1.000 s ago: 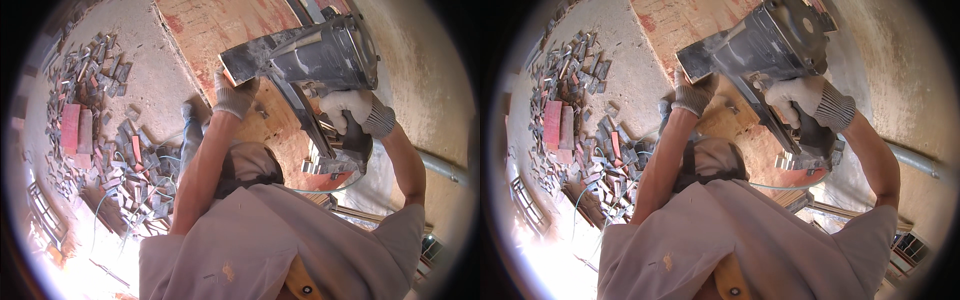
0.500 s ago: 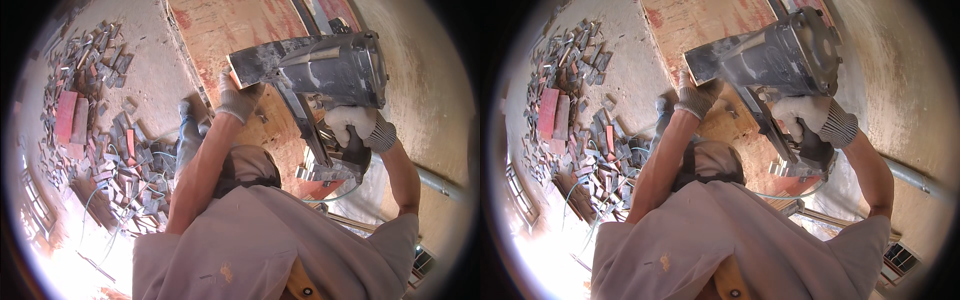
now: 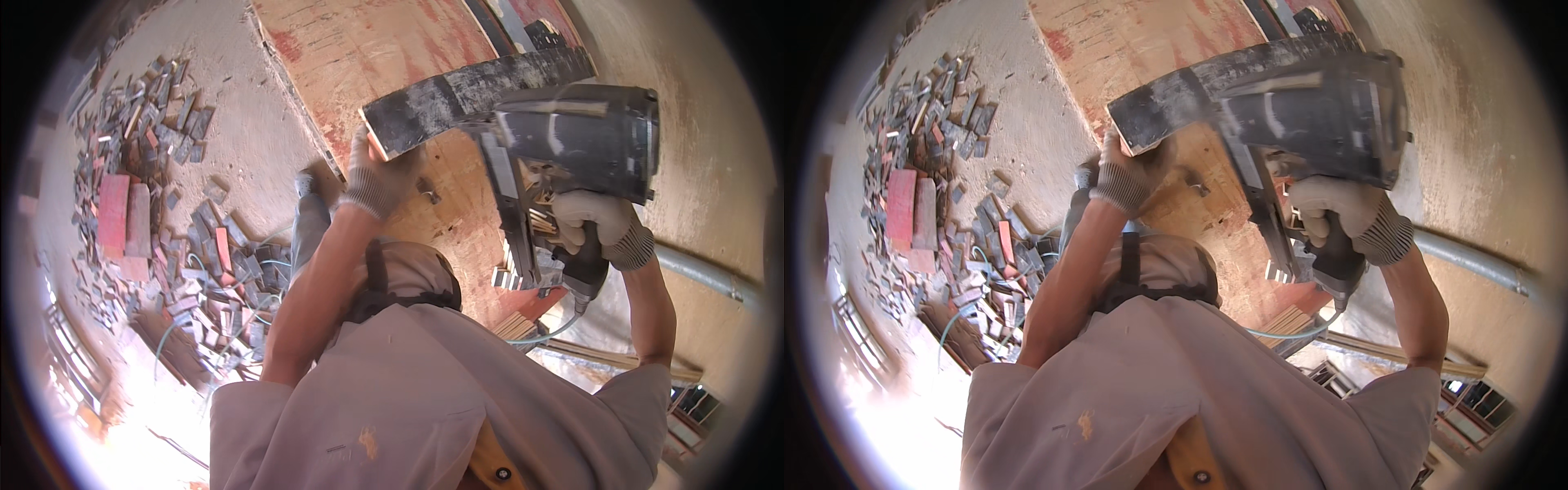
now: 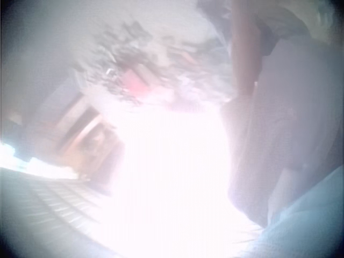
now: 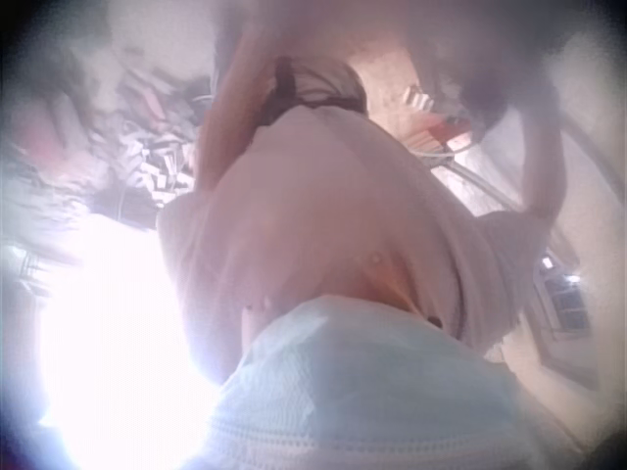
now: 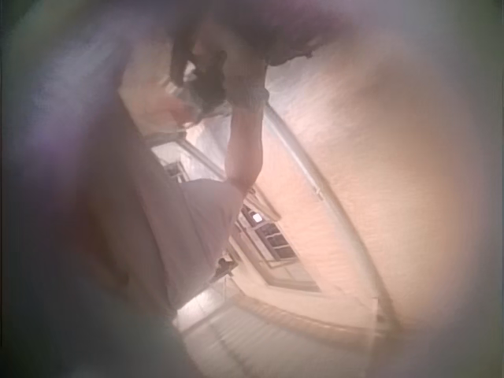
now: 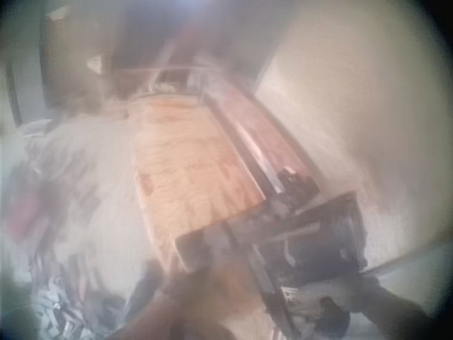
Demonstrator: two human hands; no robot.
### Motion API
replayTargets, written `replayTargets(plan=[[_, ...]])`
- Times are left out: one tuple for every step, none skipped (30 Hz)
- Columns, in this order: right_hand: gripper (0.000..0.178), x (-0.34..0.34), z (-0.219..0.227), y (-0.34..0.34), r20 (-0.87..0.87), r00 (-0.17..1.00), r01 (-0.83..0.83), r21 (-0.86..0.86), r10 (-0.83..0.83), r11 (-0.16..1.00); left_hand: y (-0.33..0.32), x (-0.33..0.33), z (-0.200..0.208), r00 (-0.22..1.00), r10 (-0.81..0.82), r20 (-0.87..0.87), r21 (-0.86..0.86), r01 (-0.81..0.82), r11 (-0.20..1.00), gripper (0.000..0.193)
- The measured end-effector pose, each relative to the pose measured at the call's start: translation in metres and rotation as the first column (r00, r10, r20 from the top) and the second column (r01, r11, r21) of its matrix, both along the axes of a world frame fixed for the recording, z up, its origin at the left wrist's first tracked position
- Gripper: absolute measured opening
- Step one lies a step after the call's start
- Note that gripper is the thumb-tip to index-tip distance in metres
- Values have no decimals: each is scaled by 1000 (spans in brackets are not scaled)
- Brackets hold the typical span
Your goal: The person assembles a wooden frame by placing and securing wooden strips and tiles onto a workbench. They use a nail gun to fasten the pieces, a hammer to tap them into place, and a chisel to adjust fit. The person repeatedly picks up and positions materials, then fastens them to build the frame structure.
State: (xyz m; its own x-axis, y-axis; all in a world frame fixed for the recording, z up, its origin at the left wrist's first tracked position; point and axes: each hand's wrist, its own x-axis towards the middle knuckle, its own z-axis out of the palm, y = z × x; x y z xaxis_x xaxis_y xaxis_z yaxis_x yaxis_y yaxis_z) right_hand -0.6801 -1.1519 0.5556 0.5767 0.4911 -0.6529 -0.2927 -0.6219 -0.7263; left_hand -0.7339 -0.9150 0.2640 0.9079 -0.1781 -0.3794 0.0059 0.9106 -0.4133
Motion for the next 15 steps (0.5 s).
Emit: replayTargets(plan=[[35, 0, 0, -11, -33, 997, 73, 42, -72, 996, 10, -7, 0, 995, -103, 15, 56, 102, 993, 43], [34, 1, -1, -23, -100, 955, 280, 8, -278, 960, 19, -14, 1, 965, -245, -88, 222, 259, 940, 45], [29, -1, -2, -34, -101, 944, 321, 46, -315, 946, 36, -31, 2, 876, -388, -287, 413, 479, 775, 46], [24, -2, -3, -44, -95, 923, 382, 106, -373, 918, 57, -36, 2, 773, -417, -477, 530, 632, 566, 47], [20, -2, -5, -52, -97, 910, 415, 201, -404, 887, 79, -42, 2, 722, -376, -581, 675, 685, 274, 48], [22, 0, -6, -59, -70, 867, 498, 152, -493, 854, 95, -24, -1, 725, -280, -629, 757, 654, -6, 49], [25, 1, -5, -63, -36, 799, 598, 149, -600, 787, 110, 7, -5, 721, -95, -687, 720, 692, 44, 48], [28, 5, -5, -65, -11, 714, 695, 122, -700, 708, 121, 37, -4, 815, -1, -580, 813, 579, -57, 43], [32, 9, -2, -65, -2, 655, 747, 147, -755, 648, 130, 78, 0, 897, -122, -425, 905, 425, -25, 47], [30, 16, -1, -63, 19, 574, 809, 143, -819, 570, 120, 119, 4, 936, -180, -304, 950, 283, -134, 49], [29, 23, 4, -60, 22, 525, 844, 117, -851, 523, 100, 154, 16, 950, -238, -202, 962, 147, -228, 50], [29, 31, 5, -54, 37, 460, 878, 125, -887, 461, 80, 187, 25, 936, -295, -191, 952, 104, -287, 49], [28, 40, 9, -49, 27, 425, 896, 125, -905, 425, 59, 224, 44, 851, -491, -185, 936, 1, -351, 43], [24, 51, 12, -45, 48, 362, 919, 147, -931, 365, 18, 253, 61, 854, -510, -104, 909, -126, -397, 43], [24, 63, 15, -41, 76, 346, 917, 184, -935, 354, -12, 274, 77, 834, -551, 36, 734, -396, -552, 49]])
